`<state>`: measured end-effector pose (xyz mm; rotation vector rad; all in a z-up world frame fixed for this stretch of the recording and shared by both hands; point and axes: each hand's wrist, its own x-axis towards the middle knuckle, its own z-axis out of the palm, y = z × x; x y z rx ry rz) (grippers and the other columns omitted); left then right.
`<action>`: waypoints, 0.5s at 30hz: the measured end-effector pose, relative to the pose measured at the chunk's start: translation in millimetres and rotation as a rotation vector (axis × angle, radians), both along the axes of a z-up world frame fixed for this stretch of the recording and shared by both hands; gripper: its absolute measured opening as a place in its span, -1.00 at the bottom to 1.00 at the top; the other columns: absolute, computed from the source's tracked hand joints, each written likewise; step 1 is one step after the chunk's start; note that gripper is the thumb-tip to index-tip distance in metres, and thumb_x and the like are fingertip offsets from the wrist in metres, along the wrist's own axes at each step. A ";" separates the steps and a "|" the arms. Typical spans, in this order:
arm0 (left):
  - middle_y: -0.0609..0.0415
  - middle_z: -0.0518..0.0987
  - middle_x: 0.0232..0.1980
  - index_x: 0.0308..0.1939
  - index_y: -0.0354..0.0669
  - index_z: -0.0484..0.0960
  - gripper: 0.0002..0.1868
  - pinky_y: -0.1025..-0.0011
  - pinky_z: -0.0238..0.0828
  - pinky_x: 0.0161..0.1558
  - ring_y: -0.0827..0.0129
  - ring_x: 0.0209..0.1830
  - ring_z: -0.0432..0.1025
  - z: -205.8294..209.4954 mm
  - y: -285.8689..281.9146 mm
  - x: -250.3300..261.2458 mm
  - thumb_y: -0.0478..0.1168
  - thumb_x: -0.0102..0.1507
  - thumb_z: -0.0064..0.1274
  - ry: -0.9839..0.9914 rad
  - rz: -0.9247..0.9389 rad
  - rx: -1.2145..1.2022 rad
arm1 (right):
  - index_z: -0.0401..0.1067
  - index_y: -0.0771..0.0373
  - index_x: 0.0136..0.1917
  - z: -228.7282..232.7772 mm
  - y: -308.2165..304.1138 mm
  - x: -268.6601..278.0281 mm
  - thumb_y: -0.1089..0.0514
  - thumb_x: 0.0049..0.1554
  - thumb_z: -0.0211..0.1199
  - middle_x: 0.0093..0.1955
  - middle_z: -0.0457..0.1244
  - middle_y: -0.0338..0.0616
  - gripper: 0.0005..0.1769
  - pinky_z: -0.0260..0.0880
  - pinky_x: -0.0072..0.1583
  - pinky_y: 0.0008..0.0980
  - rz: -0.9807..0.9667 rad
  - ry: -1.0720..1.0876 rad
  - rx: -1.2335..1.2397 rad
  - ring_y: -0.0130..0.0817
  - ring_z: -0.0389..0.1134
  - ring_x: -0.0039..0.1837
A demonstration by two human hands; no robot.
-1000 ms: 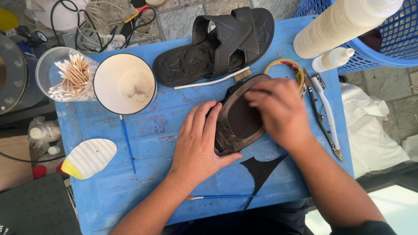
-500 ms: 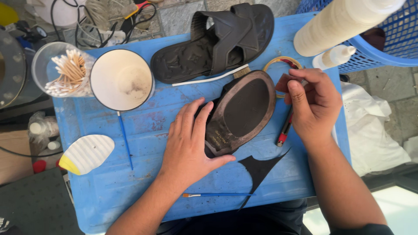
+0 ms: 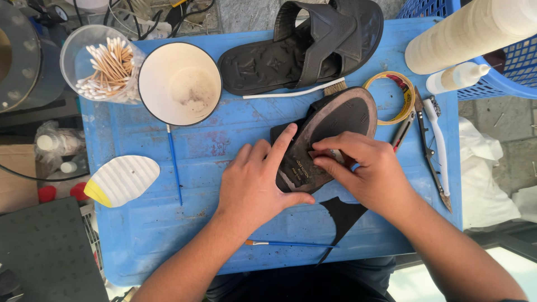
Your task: The person scrapes the sole of a black sandal with a pointed metal tool to remove debris or old adhesive. They hold the sandal with their left hand and use the tool with their right hand, working on the inner sole area.
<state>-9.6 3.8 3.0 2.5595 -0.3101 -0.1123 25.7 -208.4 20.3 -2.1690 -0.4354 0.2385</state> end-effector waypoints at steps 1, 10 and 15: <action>0.06 0.48 -0.23 0.50 0.10 0.24 0.36 0.21 0.47 -0.27 0.14 -0.23 0.42 -0.9 1.0 0.3 0.37 -0.32 0.45 -0.022 -0.005 -0.022 | 0.57 0.24 0.01 1.9 1.1 -1.5 0.27 0.03 0.46 -0.22 0.36 -0.19 -0.75 0.31 -0.25 -0.46 -0.003 0.009 -0.032 -0.46 0.31 -0.33; 0.08 0.47 -0.33 0.56 0.17 0.12 0.40 0.25 0.47 -0.27 0.21 -0.29 0.39 -3.0 1.5 2.8 0.41 -0.27 0.41 0.073 -0.056 0.020 | 0.53 0.28 -0.06 -3.4 14.0 -8.5 0.27 0.05 0.43 -0.25 0.32 -0.13 -0.83 0.29 -0.23 -0.35 -0.063 -0.091 -0.111 -0.31 0.32 -0.30; 0.08 0.47 -0.33 0.55 0.22 0.11 0.40 0.26 0.47 -0.27 0.22 -0.28 0.39 -2.1 1.8 5.2 0.44 -0.29 0.39 0.099 -0.061 0.033 | 0.51 0.31 -0.03 -9.9 25.3 1.7 0.30 0.11 0.39 -0.19 0.32 -0.10 -0.85 0.35 -0.16 -0.34 -0.048 -0.239 -0.075 -0.25 0.39 -0.21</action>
